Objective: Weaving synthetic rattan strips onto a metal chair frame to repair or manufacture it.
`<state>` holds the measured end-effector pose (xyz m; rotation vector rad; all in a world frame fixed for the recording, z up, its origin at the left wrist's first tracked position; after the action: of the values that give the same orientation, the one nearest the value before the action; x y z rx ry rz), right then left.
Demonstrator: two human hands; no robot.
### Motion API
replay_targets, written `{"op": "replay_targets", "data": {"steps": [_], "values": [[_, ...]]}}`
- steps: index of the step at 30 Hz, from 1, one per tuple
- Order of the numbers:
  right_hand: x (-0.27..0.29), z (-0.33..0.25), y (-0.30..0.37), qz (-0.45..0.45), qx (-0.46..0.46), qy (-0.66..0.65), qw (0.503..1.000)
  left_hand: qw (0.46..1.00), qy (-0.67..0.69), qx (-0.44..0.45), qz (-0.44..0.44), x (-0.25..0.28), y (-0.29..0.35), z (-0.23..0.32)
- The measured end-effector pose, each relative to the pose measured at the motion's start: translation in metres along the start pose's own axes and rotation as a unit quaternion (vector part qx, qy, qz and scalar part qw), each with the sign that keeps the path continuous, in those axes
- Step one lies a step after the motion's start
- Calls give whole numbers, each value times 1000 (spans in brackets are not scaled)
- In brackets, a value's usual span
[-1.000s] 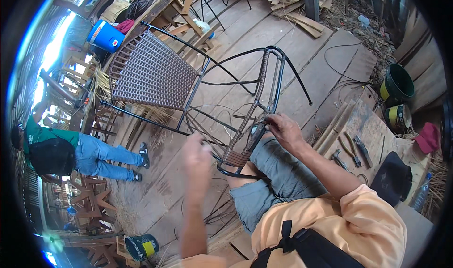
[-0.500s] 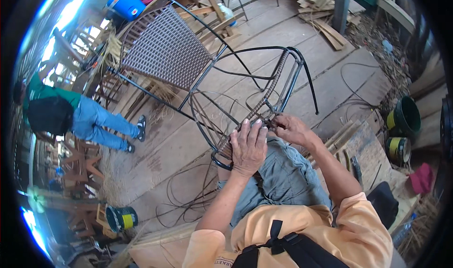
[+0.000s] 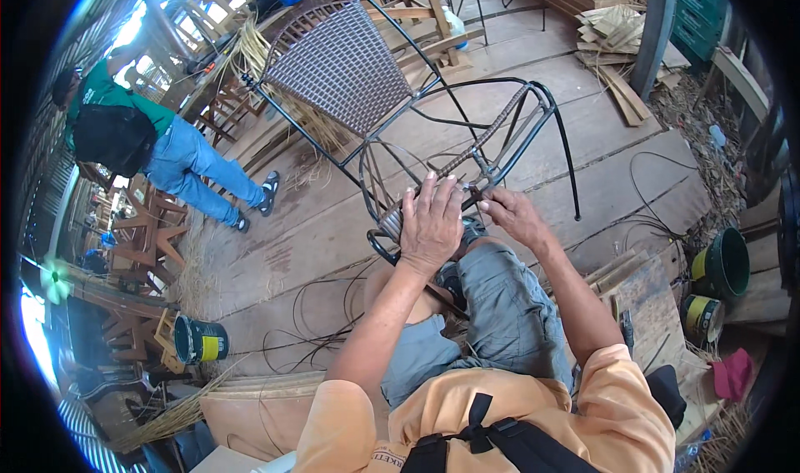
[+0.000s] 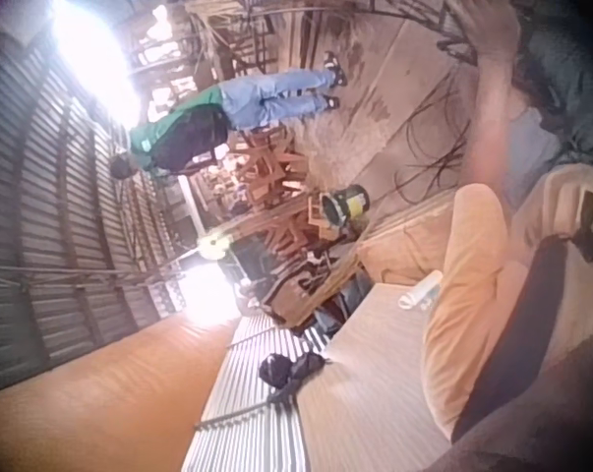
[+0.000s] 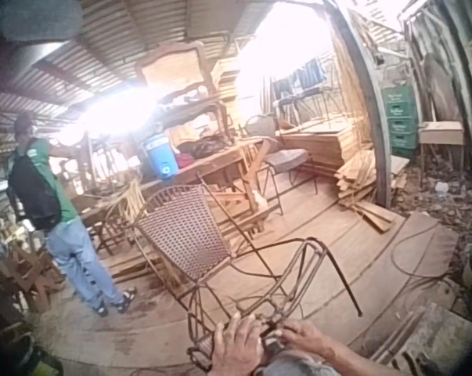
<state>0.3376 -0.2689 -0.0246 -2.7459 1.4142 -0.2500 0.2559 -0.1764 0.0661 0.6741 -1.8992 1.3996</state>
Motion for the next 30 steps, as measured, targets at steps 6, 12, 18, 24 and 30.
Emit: {"op": "replay_targets", "data": {"steps": [6,12,18,24,30], "values": [[15,9,15,66,84,129,986,1000,12,-16,-8,0,6,10],[2,5,22,24,-64,-190,979,994,105,28,-28,10,18,34],[26,3,12,42,60,68,995,954,271,94,-89,-9,47,77],[23,9,23,42,-14,-104,994,898,375,205,-103,-35,56,44],[47,52,25,125,-37,-354,926,844,438,277,-139,-49,51,37]]}}
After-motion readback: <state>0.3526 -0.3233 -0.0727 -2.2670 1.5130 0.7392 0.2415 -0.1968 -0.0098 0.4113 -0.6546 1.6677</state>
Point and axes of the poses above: each hand's wrist, its own y-axis away from the middle knuckle, its own x-axis out of the back of the hand, z = x × y, the point moved 9 cm from there along -y, towards the middle knuckle, and after that the axes turned 1 degree about x, right-handed, at the moved point
